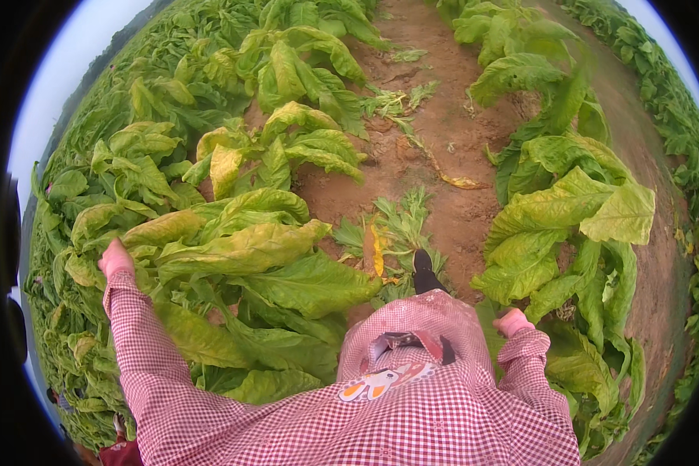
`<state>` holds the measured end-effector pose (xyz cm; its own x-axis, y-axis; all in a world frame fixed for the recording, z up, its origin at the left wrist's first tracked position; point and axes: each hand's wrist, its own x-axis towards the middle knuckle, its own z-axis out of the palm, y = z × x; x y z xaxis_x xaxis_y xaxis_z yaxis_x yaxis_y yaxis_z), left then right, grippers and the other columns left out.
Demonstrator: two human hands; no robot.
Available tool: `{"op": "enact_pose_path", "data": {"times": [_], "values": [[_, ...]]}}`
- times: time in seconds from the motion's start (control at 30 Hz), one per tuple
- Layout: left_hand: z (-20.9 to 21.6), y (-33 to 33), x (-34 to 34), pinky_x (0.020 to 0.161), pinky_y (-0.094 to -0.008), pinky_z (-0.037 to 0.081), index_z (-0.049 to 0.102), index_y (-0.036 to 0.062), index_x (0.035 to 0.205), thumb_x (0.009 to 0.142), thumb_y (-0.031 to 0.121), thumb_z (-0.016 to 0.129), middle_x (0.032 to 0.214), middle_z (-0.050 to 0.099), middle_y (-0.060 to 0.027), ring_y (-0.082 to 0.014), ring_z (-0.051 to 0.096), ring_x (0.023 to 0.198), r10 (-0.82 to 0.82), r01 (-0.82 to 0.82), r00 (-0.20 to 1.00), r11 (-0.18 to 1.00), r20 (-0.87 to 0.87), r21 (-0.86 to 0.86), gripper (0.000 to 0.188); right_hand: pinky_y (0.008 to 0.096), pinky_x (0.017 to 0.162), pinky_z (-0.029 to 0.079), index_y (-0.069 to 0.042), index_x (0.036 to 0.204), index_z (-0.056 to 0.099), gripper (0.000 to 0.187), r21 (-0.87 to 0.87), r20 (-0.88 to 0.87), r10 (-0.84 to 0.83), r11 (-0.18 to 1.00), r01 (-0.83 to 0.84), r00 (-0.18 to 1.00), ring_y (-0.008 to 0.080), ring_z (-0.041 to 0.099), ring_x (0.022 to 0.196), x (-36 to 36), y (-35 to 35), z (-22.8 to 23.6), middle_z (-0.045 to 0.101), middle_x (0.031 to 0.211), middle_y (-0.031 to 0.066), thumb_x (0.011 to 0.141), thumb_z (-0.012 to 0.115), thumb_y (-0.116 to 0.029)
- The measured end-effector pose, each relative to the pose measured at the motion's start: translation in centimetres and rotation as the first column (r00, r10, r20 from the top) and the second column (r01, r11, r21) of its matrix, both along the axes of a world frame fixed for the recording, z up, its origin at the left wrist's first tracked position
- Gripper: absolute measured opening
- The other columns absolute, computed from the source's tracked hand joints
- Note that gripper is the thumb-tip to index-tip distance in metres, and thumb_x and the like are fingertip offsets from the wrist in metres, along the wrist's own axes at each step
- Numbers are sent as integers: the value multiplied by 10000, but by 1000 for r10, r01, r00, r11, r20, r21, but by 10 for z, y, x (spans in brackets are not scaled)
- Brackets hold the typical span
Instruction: The person harvests tobacco leaves from plants in a field. The person repeatedly reaches for individual leaves, detaches them from the stalks, and holds them in hand while moving along the rows.
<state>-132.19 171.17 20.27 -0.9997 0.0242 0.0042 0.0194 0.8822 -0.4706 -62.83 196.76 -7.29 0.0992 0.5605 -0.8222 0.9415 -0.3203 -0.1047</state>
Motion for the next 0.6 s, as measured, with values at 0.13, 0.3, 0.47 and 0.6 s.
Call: {"op": "enact_pose_path", "data": {"times": [0.13,0.3,0.47,0.6], "values": [[-15,-36,15,1035,-400,326,534,111,1136,801,-32,558,1122,607,-75,-195,568,1056,-157,150,983,986,-99,-72,365,301,705,514,-53,1108,613,438,-3,-70,218,976,-219,973,183,659,749,-78,54,3,678,863,95,726,667,-261],[-35,-35,38,1061,-360,331,603,137,1040,799,-43,560,1092,605,-81,-180,547,1067,-200,207,977,972,72,-108,304,334,841,482,-64,1094,624,462,281,-170,573,808,-518,801,270,628,927,-126,152,-86,652,1008,143,698,657,-300],[-29,-20,52,878,-320,458,605,65,1084,766,22,607,1076,631,-129,-273,587,1027,26,-17,1000,784,-6,620,320,328,913,439,-64,1085,628,455,230,-264,555,830,-508,789,280,576,1044,-177,221,-50,622,1089,146,688,659,-285],[-21,37,55,836,-307,494,572,-44,1109,762,-13,607,1072,624,-181,-260,622,953,5,118,988,610,-153,783,350,324,911,443,-27,1138,587,491,200,-472,560,820,-536,680,279,573,1054,-221,258,2,613,1098,172,717,650,-271]]}}
